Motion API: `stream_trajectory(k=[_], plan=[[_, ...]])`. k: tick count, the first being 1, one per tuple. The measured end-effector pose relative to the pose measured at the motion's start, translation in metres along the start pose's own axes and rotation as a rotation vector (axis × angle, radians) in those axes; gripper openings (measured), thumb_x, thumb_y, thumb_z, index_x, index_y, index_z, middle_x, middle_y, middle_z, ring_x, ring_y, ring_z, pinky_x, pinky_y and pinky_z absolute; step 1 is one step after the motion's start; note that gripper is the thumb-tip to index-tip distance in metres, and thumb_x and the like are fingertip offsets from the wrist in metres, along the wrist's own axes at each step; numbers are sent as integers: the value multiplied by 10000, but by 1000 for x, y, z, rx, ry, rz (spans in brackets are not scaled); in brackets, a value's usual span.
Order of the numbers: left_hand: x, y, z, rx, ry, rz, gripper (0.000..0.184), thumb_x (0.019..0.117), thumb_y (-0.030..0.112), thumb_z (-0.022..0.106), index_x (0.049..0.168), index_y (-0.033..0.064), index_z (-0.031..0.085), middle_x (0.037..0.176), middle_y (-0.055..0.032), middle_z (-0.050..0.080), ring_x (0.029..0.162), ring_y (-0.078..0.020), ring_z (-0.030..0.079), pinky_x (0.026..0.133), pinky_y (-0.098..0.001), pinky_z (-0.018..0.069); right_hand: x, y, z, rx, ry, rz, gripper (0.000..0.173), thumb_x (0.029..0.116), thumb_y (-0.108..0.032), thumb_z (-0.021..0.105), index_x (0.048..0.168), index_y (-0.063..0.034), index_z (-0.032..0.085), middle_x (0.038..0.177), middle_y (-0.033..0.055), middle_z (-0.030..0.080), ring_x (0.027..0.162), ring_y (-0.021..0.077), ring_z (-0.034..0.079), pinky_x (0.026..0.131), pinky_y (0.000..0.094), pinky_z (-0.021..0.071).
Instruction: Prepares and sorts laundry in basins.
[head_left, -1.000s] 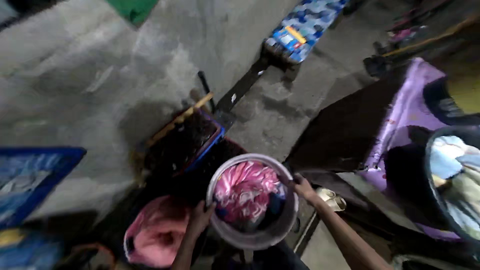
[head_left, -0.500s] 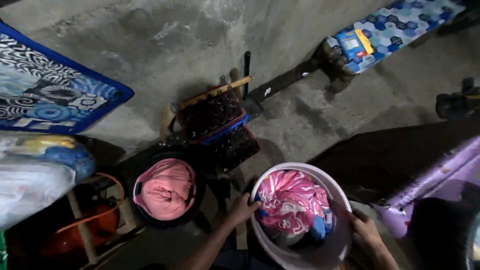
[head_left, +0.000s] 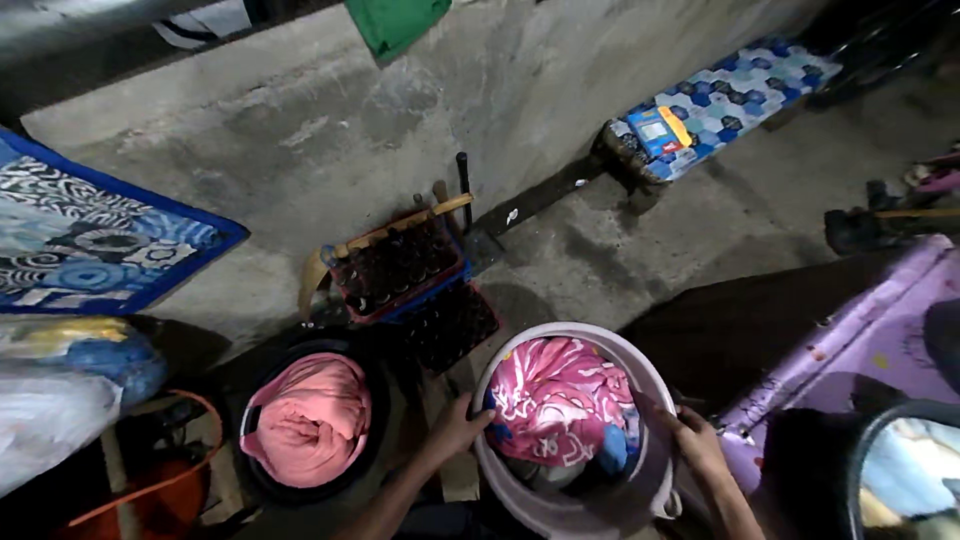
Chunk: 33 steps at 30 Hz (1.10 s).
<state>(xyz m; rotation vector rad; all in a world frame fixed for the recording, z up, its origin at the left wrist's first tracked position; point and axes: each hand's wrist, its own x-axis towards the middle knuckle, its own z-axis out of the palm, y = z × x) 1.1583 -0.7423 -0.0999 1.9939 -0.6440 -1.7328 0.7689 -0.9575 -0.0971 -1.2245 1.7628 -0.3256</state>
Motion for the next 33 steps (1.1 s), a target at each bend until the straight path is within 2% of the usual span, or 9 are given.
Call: stream_trajectory(k=[3,7,10,11,14,18,23,30,33], plan=[[0,-3,-33,-4,30,23,586,959,505,665,1368,95,571,1171,-127,695,964,-238,724,806,-464,624,-1,-28,24,36,-12,-27,206,920,-191,734,1005,-8,693,846,103,700,740,187,674,690,402,586],[0,-15,-83,62,113,24,603,940,541,669,1354,106,607,1148,-128,713,983,-257,726,857,-510,615,-10,-59,66,55,-35,-32,243,899,-222,746,1015,-13,700,844,98,709,743,184,688,700,399,599],[-4,-16,-119,81,160,9,606,946,480,689,1349,36,600,1139,-183,709,1021,-313,710,915,-550,576,-7,-74,102,49,-74,-53,260,884,-239,754,1019,-22,703,842,84,710,743,178,687,701,396,598],[-5,-20,-128,77,167,5,613,948,463,693,1352,15,587,1136,-193,705,1009,-314,713,901,-545,585,-6,-78,114,55,-90,-50,260,880,-238,754,1022,-26,705,843,82,715,745,179,692,703,397,602],[-5,-34,-140,86,180,-31,648,945,468,691,1353,-19,565,1100,-219,699,957,-341,714,859,-564,591,-3,-83,140,68,-134,-7,258,888,-212,754,1051,-18,706,859,93,722,760,188,699,716,404,604],[1,-34,-144,173,260,-57,660,954,511,659,1336,-21,583,1082,-231,704,970,-369,709,881,-603,567,28,-80,161,63,-214,-26,282,890,-243,767,1050,-18,708,860,91,716,773,180,687,742,398,591],[8,-8,-109,118,344,-75,586,957,479,667,1254,-24,618,992,-206,712,897,-337,712,837,-588,573,77,-80,141,38,-324,-18,355,884,-301,770,1097,-23,712,912,99,726,819,192,697,785,416,594],[38,57,-32,8,286,-101,581,963,477,672,1302,10,600,1056,-187,713,884,-305,729,777,-546,617,129,-74,55,22,-259,-24,382,883,-311,766,1141,-38,699,931,118,725,823,227,709,762,455,612],[54,86,-4,0,260,-92,584,961,480,678,1342,45,601,1126,-165,710,951,-289,728,828,-536,617,143,-78,16,14,-189,-33,366,887,-300,771,1121,-31,688,911,123,716,794,228,702,730,456,610]])
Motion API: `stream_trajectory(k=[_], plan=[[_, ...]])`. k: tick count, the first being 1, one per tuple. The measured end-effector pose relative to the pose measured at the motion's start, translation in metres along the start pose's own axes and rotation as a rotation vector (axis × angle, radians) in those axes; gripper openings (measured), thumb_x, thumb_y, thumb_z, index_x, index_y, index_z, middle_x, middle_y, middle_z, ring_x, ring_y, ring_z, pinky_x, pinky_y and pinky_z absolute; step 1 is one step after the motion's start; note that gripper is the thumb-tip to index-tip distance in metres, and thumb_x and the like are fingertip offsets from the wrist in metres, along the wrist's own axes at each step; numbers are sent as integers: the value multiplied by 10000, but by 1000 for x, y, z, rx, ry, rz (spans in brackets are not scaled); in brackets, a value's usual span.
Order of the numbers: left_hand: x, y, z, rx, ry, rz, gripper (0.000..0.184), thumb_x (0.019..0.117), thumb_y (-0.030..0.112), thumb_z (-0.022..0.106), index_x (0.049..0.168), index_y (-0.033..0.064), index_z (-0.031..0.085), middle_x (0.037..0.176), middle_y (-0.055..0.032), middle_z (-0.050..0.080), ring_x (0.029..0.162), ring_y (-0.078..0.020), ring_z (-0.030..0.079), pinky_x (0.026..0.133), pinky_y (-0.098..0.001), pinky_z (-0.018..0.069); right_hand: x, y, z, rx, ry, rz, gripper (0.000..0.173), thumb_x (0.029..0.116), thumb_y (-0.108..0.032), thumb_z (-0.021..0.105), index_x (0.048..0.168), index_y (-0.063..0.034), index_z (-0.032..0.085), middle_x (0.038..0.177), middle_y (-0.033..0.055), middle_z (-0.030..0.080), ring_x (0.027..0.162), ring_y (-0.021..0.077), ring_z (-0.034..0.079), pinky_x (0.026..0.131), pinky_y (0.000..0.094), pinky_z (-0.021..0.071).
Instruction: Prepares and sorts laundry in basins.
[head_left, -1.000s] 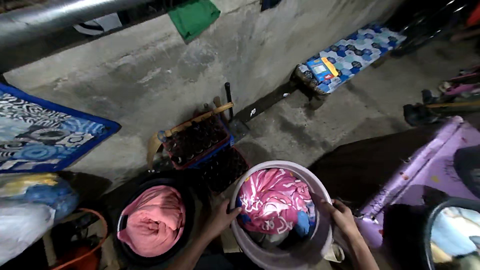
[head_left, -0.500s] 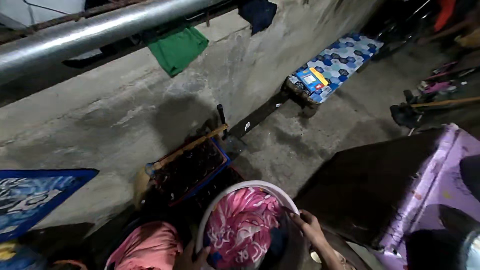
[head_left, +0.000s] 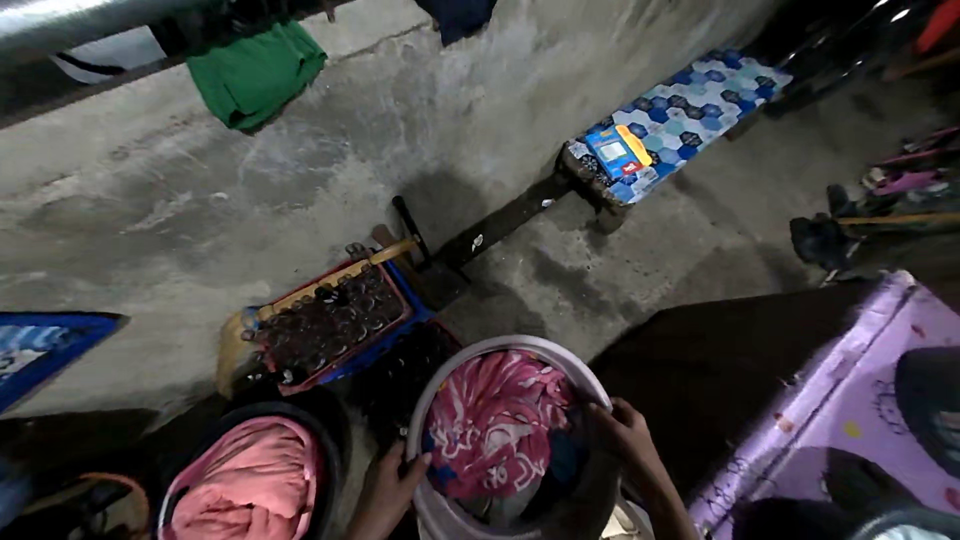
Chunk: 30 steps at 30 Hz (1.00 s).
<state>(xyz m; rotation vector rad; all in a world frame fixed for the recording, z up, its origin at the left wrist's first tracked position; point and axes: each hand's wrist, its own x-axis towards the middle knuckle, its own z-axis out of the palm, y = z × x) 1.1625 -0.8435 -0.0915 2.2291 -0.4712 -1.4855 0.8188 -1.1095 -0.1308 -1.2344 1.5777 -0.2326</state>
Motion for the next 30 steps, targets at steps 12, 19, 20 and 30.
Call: stream_trajectory(k=[12,19,20,30], plan=[[5,77,45,37,-119,43,578,970,510,642,1319,51,600,1089,-152,708,987,-276,710,890,-503,583,-14,-14,-87,-64,164,16,315,922,-246,738,1099,10,681,908,128,703,804,210,677,760,439,587],[22,86,39,64,-104,75,612,958,542,633,1324,52,600,1142,-149,702,1057,-271,694,949,-502,558,-14,-22,-85,-32,183,68,290,934,-238,731,1091,4,697,912,123,717,801,200,687,761,427,595],[23,89,37,64,-103,77,598,959,539,635,1307,54,606,1125,-143,703,1037,-268,697,932,-498,564,-12,-23,-85,-29,183,73,290,937,-239,730,1093,3,697,913,125,717,799,204,688,759,431,595],[60,151,23,63,-173,100,581,976,524,622,1321,57,602,1139,-155,699,1067,-286,686,963,-511,544,27,-61,-101,-84,216,127,392,920,-278,749,1178,9,679,1016,163,723,890,240,705,825,472,600]])
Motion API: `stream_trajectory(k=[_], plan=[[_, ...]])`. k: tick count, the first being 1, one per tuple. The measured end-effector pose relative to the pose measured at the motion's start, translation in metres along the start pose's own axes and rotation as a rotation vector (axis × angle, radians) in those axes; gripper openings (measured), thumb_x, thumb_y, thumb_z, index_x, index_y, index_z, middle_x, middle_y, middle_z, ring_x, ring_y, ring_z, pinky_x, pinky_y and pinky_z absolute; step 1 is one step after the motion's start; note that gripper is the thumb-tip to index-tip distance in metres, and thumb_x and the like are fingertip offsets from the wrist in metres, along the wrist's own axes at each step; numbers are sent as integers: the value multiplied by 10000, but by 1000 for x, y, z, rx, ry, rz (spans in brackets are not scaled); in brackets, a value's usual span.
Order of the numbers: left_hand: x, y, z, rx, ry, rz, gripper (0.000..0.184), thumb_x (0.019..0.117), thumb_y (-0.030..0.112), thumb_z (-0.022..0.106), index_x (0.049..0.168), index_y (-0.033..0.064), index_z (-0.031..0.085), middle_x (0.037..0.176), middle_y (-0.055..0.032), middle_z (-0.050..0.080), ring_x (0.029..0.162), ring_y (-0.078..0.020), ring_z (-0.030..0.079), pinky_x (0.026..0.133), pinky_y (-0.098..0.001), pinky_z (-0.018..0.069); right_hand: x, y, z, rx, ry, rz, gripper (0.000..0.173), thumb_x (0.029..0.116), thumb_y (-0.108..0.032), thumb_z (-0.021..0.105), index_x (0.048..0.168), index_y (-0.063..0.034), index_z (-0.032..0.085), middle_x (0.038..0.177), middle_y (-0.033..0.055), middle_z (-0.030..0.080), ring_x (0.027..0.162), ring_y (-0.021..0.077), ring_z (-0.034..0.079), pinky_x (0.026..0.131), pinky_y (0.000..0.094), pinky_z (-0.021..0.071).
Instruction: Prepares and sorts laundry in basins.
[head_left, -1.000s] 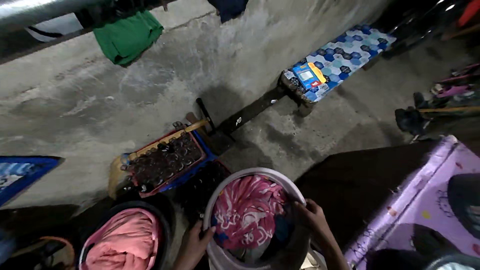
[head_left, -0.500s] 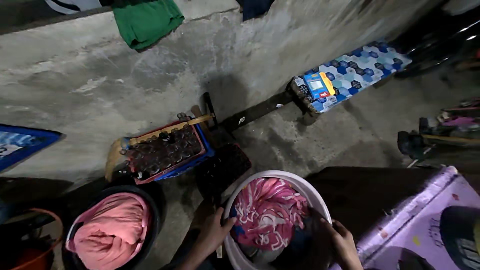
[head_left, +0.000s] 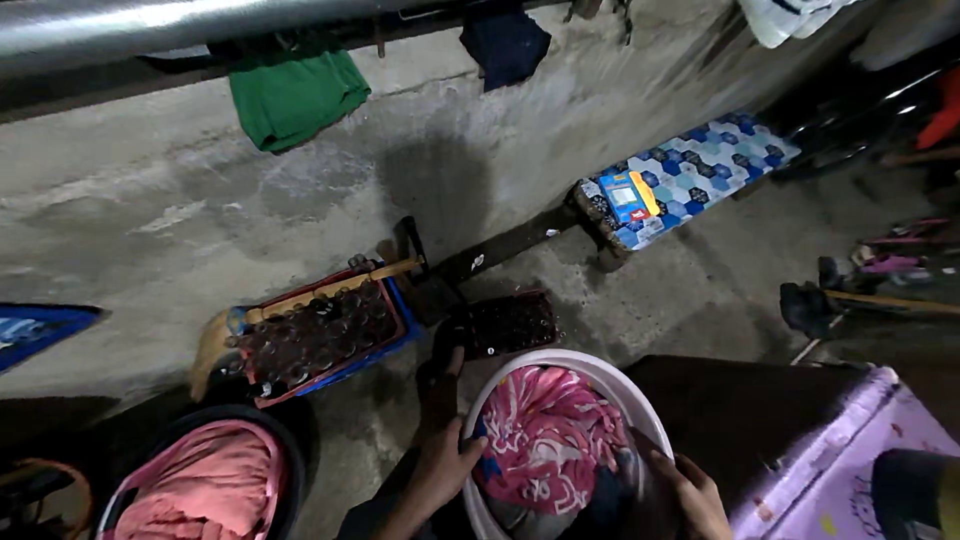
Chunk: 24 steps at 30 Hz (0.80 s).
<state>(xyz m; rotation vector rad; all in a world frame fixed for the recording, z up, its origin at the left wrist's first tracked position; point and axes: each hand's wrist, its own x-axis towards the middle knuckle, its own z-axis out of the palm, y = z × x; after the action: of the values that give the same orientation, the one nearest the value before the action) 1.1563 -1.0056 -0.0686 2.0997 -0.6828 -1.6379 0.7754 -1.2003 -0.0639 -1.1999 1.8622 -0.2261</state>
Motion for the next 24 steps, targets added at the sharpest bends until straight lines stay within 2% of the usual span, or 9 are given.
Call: stream_trajectory(k=[3,7,10,13,15,16,19,21,24], plan=[[37,25,-9,43,-56,-4,590,975,520,622,1333,51,587,1156,-167,692,1090,-299,676,971,-517,533,17,-10,-5,-25,15,8,392,924,-282,742,1174,13,678,1017,154,720,903,224,698,840,459,591],[100,71,-28,80,-178,-60,645,990,506,611,1443,60,503,1259,-192,658,1167,-322,651,1018,-534,511,49,-33,-2,-44,30,91,389,951,-249,711,1232,14,658,1084,155,719,975,212,701,896,439,587],[158,100,-36,133,-209,-61,652,993,506,604,1441,44,504,1285,-199,645,1202,-325,631,1050,-527,489,94,-52,2,-69,-4,120,382,944,-224,716,1225,27,650,1067,159,713,943,211,697,863,435,592],[219,107,-39,218,-176,-38,670,974,560,580,1431,72,531,1266,-178,659,1182,-320,641,1025,-538,505,154,-54,14,-136,-85,109,401,926,-269,745,1223,-11,668,1047,146,732,944,233,717,876,470,606],[256,108,-36,237,-155,-49,677,975,554,580,1454,82,501,1280,-183,653,1176,-333,646,1008,-553,519,192,-53,26,-174,-123,84,431,897,-319,762,1219,-45,677,1041,127,738,936,228,722,866,478,613],[273,110,-35,236,-149,-61,669,983,529,584,1460,71,485,1307,-192,635,1198,-341,632,1022,-556,509,210,-53,33,-184,-141,70,446,877,-324,761,1218,-50,674,1040,126,736,931,227,722,856,479,615],[321,114,-30,191,-96,-90,617,1006,420,607,1463,30,468,1315,-221,623,1227,-353,615,1055,-544,484,265,-55,58,-223,-185,35,445,865,-223,742,1243,-10,644,1050,174,713,945,275,704,861,515,585],[351,115,-25,171,-51,-101,566,1016,364,613,1437,8,487,1268,-239,638,1191,-365,627,1041,-544,488,300,-57,73,-263,-201,23,462,872,-258,741,1253,-17,640,1059,181,713,959,295,704,876,537,578],[383,117,-16,172,-10,-145,511,1033,332,597,1432,29,497,1220,-233,659,1138,-369,653,998,-555,511,348,-59,93,-302,-249,41,485,916,-292,725,1291,-3,620,1113,212,702,1021,327,694,929,548,557]])
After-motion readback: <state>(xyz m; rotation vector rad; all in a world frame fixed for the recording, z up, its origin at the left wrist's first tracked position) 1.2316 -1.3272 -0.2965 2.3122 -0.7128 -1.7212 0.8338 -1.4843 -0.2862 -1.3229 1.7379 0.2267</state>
